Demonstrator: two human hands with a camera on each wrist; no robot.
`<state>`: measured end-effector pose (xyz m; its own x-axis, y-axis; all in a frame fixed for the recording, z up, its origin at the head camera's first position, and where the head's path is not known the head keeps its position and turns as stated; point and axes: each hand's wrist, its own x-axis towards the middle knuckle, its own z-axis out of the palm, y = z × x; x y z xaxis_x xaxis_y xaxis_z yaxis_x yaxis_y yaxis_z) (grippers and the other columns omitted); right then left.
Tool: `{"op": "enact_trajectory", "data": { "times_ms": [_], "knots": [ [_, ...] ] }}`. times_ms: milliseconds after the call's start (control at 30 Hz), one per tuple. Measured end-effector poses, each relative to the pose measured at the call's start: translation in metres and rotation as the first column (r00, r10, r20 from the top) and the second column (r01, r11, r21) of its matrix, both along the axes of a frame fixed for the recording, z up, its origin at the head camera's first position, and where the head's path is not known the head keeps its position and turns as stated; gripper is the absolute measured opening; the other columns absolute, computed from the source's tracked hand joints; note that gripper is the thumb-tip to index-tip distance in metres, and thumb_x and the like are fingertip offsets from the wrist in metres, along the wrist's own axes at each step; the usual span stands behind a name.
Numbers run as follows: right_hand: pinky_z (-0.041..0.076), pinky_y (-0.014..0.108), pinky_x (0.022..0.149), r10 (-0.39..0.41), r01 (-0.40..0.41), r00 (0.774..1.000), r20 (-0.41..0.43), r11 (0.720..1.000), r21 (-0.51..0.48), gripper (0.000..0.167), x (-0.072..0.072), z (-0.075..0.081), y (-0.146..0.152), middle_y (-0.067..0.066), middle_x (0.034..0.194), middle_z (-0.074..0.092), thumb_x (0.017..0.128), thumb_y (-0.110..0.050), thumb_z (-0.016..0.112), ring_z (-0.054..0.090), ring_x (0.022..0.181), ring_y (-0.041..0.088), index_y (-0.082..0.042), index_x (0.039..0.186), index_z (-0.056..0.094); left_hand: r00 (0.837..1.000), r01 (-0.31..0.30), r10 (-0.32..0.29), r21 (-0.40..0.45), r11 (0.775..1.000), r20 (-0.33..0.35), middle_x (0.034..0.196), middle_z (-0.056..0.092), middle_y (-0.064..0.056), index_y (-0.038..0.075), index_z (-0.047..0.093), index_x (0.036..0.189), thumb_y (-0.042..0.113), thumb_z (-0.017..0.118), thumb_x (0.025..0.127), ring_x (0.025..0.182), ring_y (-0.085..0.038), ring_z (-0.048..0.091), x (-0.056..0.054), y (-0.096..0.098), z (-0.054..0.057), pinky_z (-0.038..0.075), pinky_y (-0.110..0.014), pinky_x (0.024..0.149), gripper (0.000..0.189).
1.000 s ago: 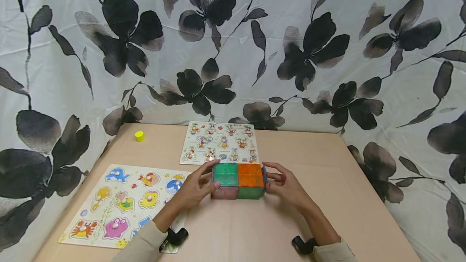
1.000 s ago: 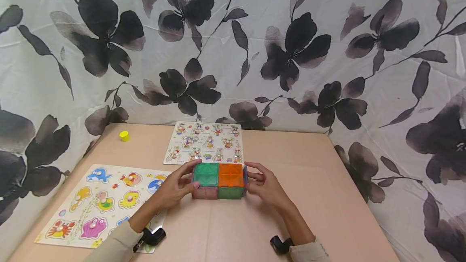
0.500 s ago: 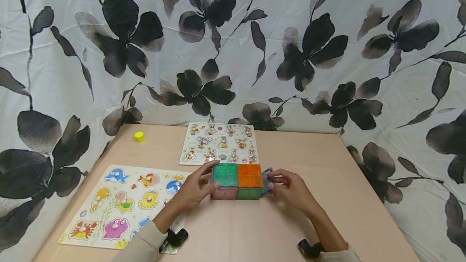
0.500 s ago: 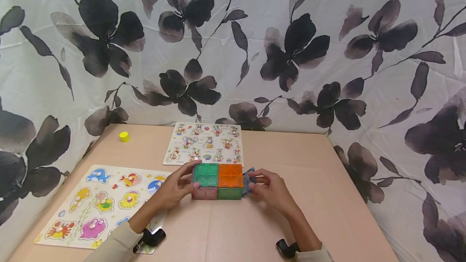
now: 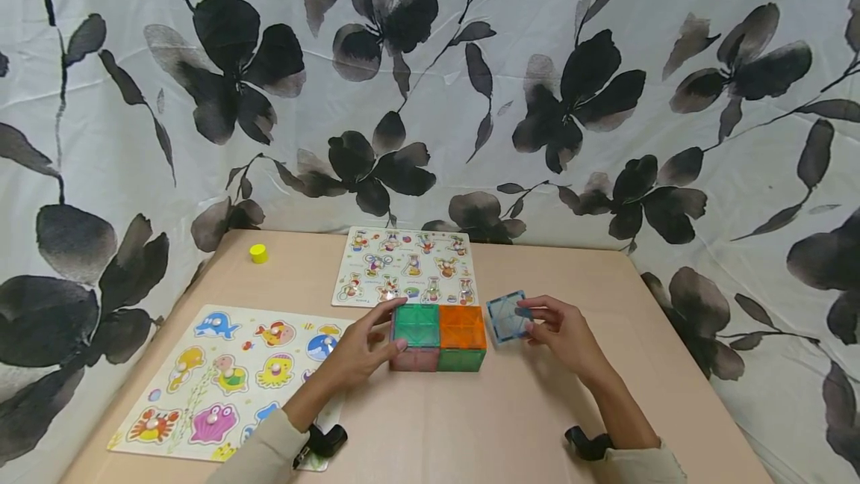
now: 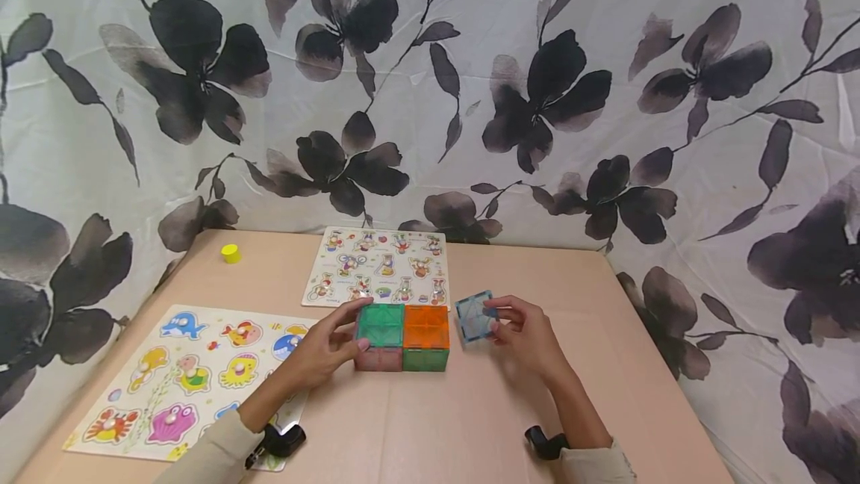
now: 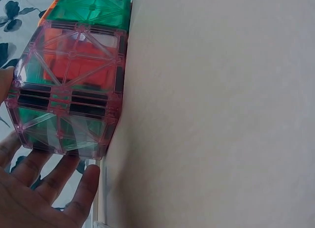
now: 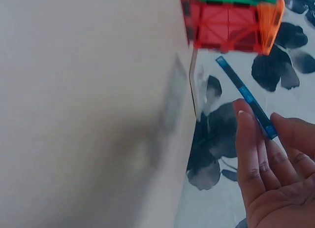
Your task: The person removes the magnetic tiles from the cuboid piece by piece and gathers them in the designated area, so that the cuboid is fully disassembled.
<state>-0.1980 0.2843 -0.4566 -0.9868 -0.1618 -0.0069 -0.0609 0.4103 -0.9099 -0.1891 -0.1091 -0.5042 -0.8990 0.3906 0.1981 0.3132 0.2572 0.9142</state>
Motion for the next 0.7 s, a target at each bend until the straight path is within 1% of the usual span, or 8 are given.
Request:
{"op": "enact_trajectory", "data": {
  "times_ms": [167, 333, 400, 467, 533, 633, 700],
  "knots": [
    [0.067, 0.034, 0.083, -0.010, 0.008, 0.999, -0.053, 0.999, -0.035, 0.042, -0.024, 0.002, 0.004, 0.029, 0.137, 0.068, 0.100, 0.008, 0.065, 0.079, 0.101, 0.031, -0.002, 0.140, 0.063, 1.000, 0.001, -0.001, 0.004, 1.000, 0.000, 0.167, 0.046, -0.009, 0.031, 0.044, 0.160, 0.028, 0.073, 0.102, 0.148, -0.040, 0.051, 0.001, -0.001, 0.001, 0.050, -0.064, 0.114, 0.064],
    [0.067, 0.037, 0.083, -0.048, 0.043, 0.996, -0.072, 0.996, -0.081, 0.041, -0.054, -0.003, 0.002, 0.030, 0.140, 0.065, 0.100, 0.009, 0.065, 0.081, 0.098, 0.026, 0.000, 0.140, 0.063, 1.000, -0.003, 0.003, 0.004, 1.000, 0.004, 0.166, 0.046, -0.008, 0.033, 0.044, 0.159, 0.028, 0.073, 0.102, 0.148, -0.039, 0.051, 0.001, -0.001, 0.000, 0.050, -0.064, 0.114, 0.063],
    [0.066, 0.037, 0.084, -0.055, 0.048, 0.996, -0.070, 0.995, -0.090, 0.042, -0.066, -0.005, 0.001, 0.031, 0.140, 0.064, 0.100, 0.008, 0.065, 0.080, 0.096, 0.023, 0.000, 0.141, 0.062, 1.000, -0.002, 0.002, 0.001, 1.000, 0.006, 0.167, 0.046, -0.008, 0.032, 0.044, 0.159, 0.029, 0.073, 0.103, 0.148, -0.039, 0.051, 0.002, -0.001, 0.000, 0.050, -0.064, 0.114, 0.064],
    [0.066, 0.038, 0.085, -0.058, 0.052, 0.996, -0.061, 0.994, -0.100, 0.042, -0.076, -0.008, 0.000, 0.033, 0.138, 0.065, 0.100, 0.009, 0.065, 0.080, 0.095, 0.022, 0.001, 0.141, 0.062, 1.000, 0.001, -0.001, 0.001, 1.000, 0.007, 0.167, 0.046, -0.008, 0.029, 0.044, 0.160, 0.028, 0.073, 0.103, 0.148, -0.039, 0.050, 0.002, -0.001, -0.001, 0.049, -0.065, 0.114, 0.065],
    [0.066, 0.038, 0.085, -0.055, 0.049, 0.997, -0.047, 0.993, -0.108, 0.042, -0.085, -0.012, -0.002, 0.034, 0.137, 0.065, 0.100, 0.010, 0.064, 0.080, 0.095, 0.023, 0.002, 0.142, 0.062, 1.000, 0.000, 0.000, 0.000, 1.000, 0.011, 0.167, 0.046, -0.008, 0.028, 0.044, 0.161, 0.028, 0.073, 0.102, 0.149, -0.039, 0.050, 0.002, -0.001, -0.001, 0.049, -0.065, 0.114, 0.065],
    [0.065, 0.036, 0.086, -0.061, 0.059, 0.998, -0.014, 0.991, -0.116, 0.043, -0.098, -0.016, -0.006, 0.035, 0.134, 0.066, 0.100, 0.010, 0.064, 0.080, 0.095, 0.026, 0.001, 0.142, 0.062, 1.000, -0.006, 0.006, 0.002, 1.000, 0.019, 0.167, 0.046, -0.007, 0.030, 0.044, 0.160, 0.028, 0.073, 0.102, 0.149, -0.039, 0.050, 0.002, -0.001, -0.001, 0.049, -0.065, 0.114, 0.065],
    [0.065, 0.035, 0.085, -0.062, 0.062, 0.998, 0.003, 0.990, -0.125, 0.044, -0.106, -0.019, -0.008, 0.037, 0.134, 0.065, 0.100, 0.011, 0.063, 0.080, 0.095, 0.028, 0.002, 0.143, 0.061, 1.000, -0.010, 0.010, 0.000, 1.000, 0.027, 0.167, 0.046, -0.006, 0.034, 0.044, 0.159, 0.029, 0.073, 0.102, 0.149, -0.038, 0.050, 0.002, -0.001, 0.000, 0.048, -0.065, 0.115, 0.065]
  ]
}}
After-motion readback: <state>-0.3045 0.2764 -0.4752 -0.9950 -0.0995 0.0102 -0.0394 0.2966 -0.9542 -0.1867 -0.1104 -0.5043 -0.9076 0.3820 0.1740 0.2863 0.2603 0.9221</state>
